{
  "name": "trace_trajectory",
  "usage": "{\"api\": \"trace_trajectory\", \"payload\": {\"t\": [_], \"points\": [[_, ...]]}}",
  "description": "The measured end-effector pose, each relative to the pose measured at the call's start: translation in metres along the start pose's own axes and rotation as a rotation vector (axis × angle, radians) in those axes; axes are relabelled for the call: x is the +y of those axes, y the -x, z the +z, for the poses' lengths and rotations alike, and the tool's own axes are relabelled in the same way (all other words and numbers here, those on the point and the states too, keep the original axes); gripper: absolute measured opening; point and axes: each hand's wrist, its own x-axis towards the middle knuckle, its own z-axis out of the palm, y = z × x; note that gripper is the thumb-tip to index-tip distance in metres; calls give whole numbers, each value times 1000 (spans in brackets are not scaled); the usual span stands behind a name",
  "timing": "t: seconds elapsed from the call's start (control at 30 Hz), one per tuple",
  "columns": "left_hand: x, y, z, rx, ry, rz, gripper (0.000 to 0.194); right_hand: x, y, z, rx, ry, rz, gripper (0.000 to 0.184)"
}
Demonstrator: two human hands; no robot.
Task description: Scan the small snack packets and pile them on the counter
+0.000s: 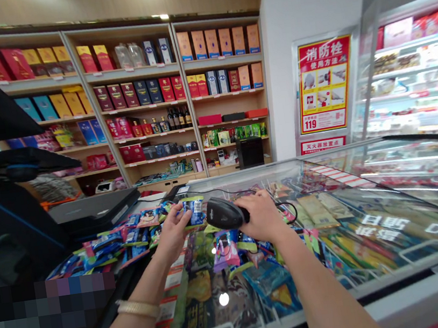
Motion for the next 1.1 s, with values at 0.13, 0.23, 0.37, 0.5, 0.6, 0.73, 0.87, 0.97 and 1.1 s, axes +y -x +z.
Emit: {"api": "trace_trajectory", "payload": {"t": [0.13, 0.23, 0.37, 0.5, 0.6, 0.73, 0.87, 0.97, 1.1], "points": [[-1, 0, 1, 6, -11, 1, 55, -1, 0, -1, -24, 4, 14, 28], [-3, 0, 0, -1, 0, 2, 54, 0, 0, 0, -19, -4, 9, 27], [-7, -1, 2, 1, -31, 29, 51, 8, 1, 2, 100, 38, 44, 29], [-12, 1, 14, 33, -140, 176, 43, 21, 3, 2, 310, 103, 140, 27], [-15, 8, 28, -5, -296, 338, 30, 30, 4, 0, 454, 100, 230, 25], [-21, 19, 42, -80, -422, 491, 20, 35, 5, -1, 523, 99, 290, 24], [-24, 27, 46, -243, -579, 621, 10, 37, 6, 0, 560, 138, 317, 25], [-22, 33, 46, -391, -660, 669, 8, 38, 6, 0, 553, 147, 323, 26], [-21, 36, 45, -445, -697, 696, 21, 39, 6, 0, 560, 156, 309, 28]]}}
